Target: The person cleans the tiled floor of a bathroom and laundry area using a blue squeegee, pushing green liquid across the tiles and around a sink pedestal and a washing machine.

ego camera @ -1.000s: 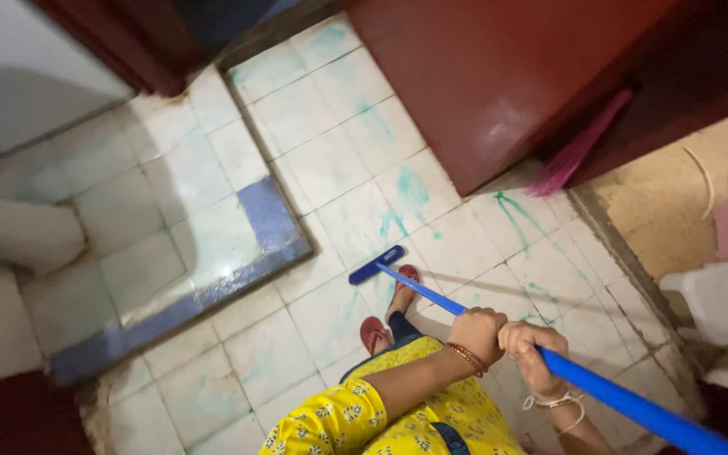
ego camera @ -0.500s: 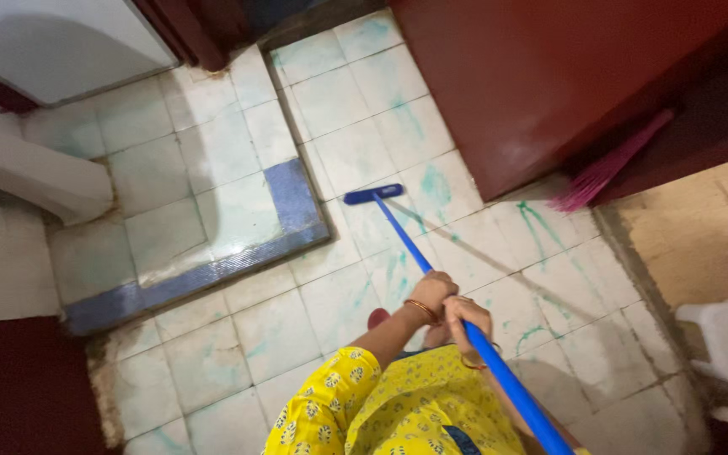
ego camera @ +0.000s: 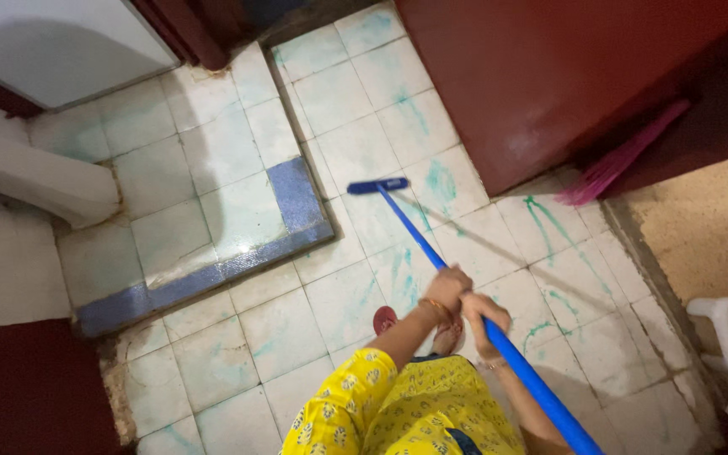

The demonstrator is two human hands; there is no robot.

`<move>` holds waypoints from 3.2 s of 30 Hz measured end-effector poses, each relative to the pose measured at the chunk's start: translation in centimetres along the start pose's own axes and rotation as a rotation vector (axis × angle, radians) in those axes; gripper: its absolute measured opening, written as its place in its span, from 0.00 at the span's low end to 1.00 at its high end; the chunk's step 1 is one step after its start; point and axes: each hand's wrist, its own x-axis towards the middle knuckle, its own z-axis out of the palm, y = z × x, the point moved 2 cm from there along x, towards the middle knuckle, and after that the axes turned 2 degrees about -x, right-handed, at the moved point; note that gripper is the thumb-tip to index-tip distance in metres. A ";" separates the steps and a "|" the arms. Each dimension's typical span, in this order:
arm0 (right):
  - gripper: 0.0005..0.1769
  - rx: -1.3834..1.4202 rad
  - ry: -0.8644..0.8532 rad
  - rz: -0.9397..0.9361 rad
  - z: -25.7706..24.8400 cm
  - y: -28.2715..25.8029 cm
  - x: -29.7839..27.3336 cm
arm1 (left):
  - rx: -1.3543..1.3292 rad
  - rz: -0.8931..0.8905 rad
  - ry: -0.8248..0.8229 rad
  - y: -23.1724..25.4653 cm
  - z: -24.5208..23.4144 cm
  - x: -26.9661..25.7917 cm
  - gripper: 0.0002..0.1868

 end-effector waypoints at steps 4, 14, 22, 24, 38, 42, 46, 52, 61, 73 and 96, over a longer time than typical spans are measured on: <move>0.04 0.039 -0.097 -0.027 -1.3 -2.6 2.1 | 0.055 -0.068 0.088 1.2 -0.8 1.4 0.15; 0.07 0.203 0.059 0.139 -7.4 -4.4 -1.2 | -0.127 -0.126 -0.295 10.7 0.0 0.8 0.10; 0.06 0.130 -0.047 0.050 -1.0 -0.2 4.1 | -0.016 0.037 0.033 -1.0 -0.6 3.9 0.09; 0.06 0.069 -0.045 0.135 -4.1 -2.2 3.0 | -0.100 -0.103 -0.138 2.5 0.3 3.8 0.06; 0.10 0.212 0.058 0.180 -6.1 -0.9 5.5 | -0.080 -0.095 -0.195 2.2 2.8 7.7 0.08; 0.10 0.106 0.057 0.324 -8.5 -4.7 3.0 | -0.127 -0.042 -0.265 6.2 4.1 5.7 0.11; 0.14 0.195 -0.028 0.065 -12.0 -9.5 -0.7 | -0.234 -0.075 -0.355 14.3 4.4 0.9 0.12; 0.19 0.236 0.212 0.099 -10.7 -3.6 3.1 | -0.253 -0.023 -0.322 9.9 3.6 7.6 0.12; 0.11 -0.079 -0.017 0.150 -13.7 -10.1 3.5 | -0.303 -0.001 -0.261 12.5 4.8 7.9 0.08; 0.12 0.215 0.088 -0.027 -23.8 5.2 9.9 | -0.081 -0.055 0.010 8.7 17.0 20.9 0.06; 0.06 0.015 -0.059 0.219 -35.2 4.5 11.0 | 0.014 -0.116 -0.203 13.4 23.7 24.6 0.09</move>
